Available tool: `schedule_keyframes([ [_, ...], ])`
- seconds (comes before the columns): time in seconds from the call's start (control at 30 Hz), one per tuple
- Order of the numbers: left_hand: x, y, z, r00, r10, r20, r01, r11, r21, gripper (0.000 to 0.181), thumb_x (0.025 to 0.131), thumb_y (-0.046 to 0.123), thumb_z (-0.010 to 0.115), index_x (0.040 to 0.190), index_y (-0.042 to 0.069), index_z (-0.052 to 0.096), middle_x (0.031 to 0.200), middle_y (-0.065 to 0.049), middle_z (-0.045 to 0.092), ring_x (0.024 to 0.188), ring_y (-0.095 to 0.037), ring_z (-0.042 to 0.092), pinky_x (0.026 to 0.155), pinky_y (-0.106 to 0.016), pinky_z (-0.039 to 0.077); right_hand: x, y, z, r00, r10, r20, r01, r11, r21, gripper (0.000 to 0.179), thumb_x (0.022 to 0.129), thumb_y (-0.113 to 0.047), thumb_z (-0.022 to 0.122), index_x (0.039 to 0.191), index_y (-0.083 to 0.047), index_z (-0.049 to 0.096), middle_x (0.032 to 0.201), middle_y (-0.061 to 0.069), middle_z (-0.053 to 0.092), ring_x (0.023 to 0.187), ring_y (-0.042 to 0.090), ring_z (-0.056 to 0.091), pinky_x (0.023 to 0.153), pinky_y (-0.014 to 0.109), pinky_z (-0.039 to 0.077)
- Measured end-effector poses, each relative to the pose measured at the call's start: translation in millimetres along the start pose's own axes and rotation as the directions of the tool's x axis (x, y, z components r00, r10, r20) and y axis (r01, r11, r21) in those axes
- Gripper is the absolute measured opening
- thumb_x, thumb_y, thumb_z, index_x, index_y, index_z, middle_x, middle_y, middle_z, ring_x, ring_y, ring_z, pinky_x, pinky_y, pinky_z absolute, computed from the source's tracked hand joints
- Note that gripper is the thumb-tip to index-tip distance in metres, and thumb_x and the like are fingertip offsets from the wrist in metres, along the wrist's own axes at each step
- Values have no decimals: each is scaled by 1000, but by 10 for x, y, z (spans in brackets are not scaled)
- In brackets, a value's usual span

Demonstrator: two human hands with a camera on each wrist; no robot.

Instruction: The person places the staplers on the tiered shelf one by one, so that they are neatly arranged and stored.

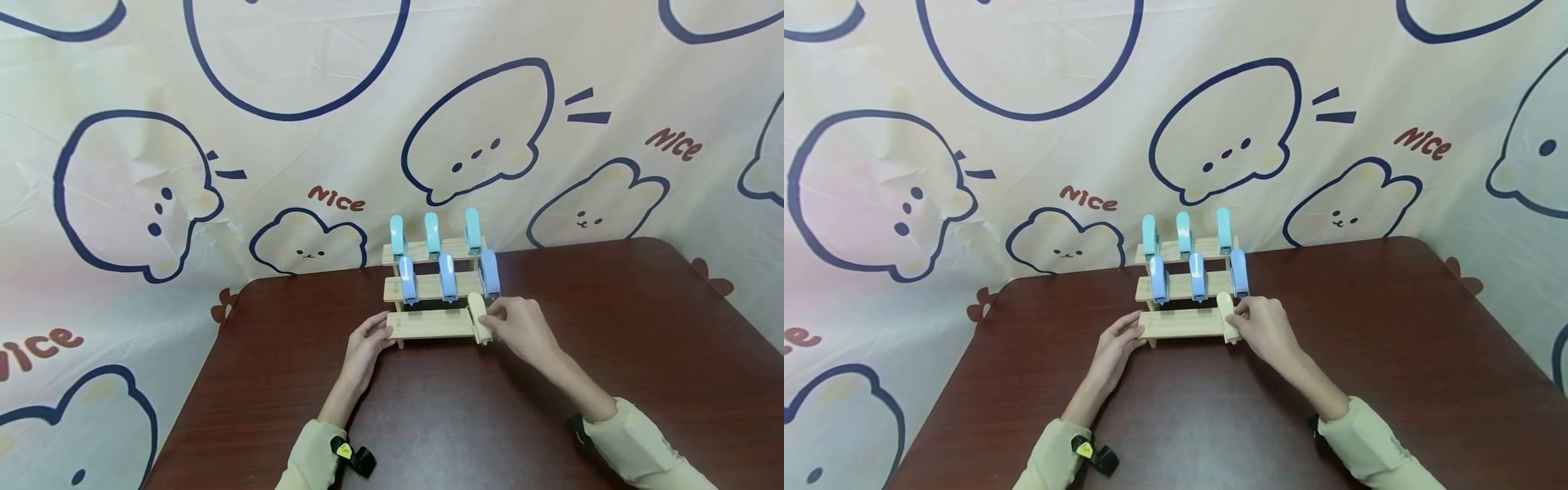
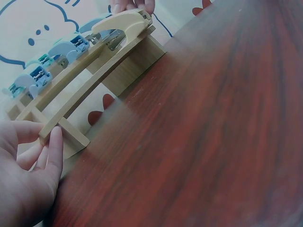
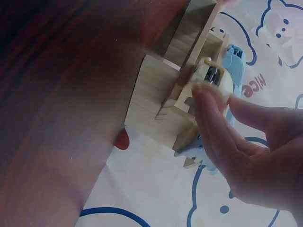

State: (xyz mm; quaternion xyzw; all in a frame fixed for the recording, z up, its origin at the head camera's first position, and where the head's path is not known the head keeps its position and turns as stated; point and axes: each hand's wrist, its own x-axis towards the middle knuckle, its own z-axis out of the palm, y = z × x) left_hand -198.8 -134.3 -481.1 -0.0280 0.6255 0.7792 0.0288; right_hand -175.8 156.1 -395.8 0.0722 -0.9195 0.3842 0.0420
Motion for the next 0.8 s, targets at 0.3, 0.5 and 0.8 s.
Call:
schedule_keyframes([
  [0.3, -7, 5, -22, 1000, -4, -2, 4, 1000, 15, 47, 100, 1, 61, 145, -9, 52, 131, -23, 60, 98, -14, 66, 83, -25, 57, 20, 27, 51, 994, 66, 84, -77, 987, 141, 20, 97, -10, 73, 104, 9, 74, 75, 7, 72, 66, 23, 73, 59, 34, 61],
  [0.5, -6, 16, -52, 1000, 1, -2, -1, 1000, 13, 47, 100, 1, 61, 145, -10, 51, 130, -22, 60, 97, -13, 66, 83, -25, 57, 53, 33, 114, 998, 31, 62, -40, 987, 158, 18, 99, -11, 70, 99, 5, 75, 72, 5, 71, 64, 19, 71, 58, 31, 61],
  [0.8, -45, 8, -47, 1000, 18, 20, -20, 995, 102, 47, 101, 5, 62, 145, -10, 51, 131, -23, 61, 95, -14, 67, 81, -27, 58, 58, 129, -189, 998, -51, 40, 45, 988, 151, 29, 105, -26, 64, 104, 1, 76, 79, 8, 73, 71, 25, 71, 63, 36, 61],
])
